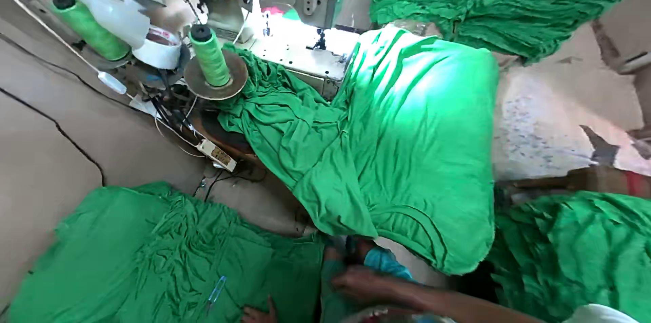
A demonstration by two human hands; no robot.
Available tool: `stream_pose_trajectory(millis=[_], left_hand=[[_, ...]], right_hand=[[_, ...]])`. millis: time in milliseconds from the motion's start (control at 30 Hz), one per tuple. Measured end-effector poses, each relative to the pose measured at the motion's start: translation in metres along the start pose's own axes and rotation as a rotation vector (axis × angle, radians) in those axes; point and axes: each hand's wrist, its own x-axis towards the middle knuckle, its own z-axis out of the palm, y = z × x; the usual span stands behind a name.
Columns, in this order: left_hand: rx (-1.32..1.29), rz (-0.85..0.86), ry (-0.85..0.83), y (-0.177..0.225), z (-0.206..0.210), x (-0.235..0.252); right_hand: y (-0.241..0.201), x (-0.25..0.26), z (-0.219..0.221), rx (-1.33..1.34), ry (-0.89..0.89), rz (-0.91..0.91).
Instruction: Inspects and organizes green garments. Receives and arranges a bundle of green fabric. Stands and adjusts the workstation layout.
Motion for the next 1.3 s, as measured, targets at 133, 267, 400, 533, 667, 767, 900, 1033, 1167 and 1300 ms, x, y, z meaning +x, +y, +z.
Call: stream_pose_trajectory(millis=[133,267,400,533,667,767,900,1033,1167,1300], left_hand=[[0.068,-0.020,-0.349,0.005,-0.053,0.014],[0.042,0.063,-0.512,0.026,-0.098,0.008],[-0.092,0.019,-0.723,0.067,-0.119,-0.009],[0.051,0.253,-0.757,0.108,-0.114,-0.030],[0.241,0.740,-0.702,0.109,-0.048,0.011],[0.369,0.900,-0.763,0.141,-0.052,0.010],[0.632,1.000,-0.627,0.205,-0.096,-0.026],[0.621,1.141,-0.626,0.246,-0.129,-0.060],[0.809,1.059,-0.960,0.274,-0.165,-0.106],[1.027,1.194,-1.115,0.296,-0.192,-0.156]], right_hand=[[0.038,-0.065,-0.019,0.099,0.004,0.422],[0.061,-0.126,-0.010,0.313,0.279,0.716],[0.077,-0.164,0.017,0.491,0.465,1.015],[0.102,-0.184,0.086,0.641,0.479,1.040],[0.081,-0.193,0.129,0.672,0.365,1.096],[0.068,-0.191,0.146,0.740,0.367,1.143],[0.067,-0.187,0.162,0.849,0.483,1.107],[0.052,-0.181,0.172,0.919,0.523,1.136],[0.022,-0.183,0.169,1.201,0.788,1.087],[-0.005,-0.187,0.179,1.072,1.078,0.962]])
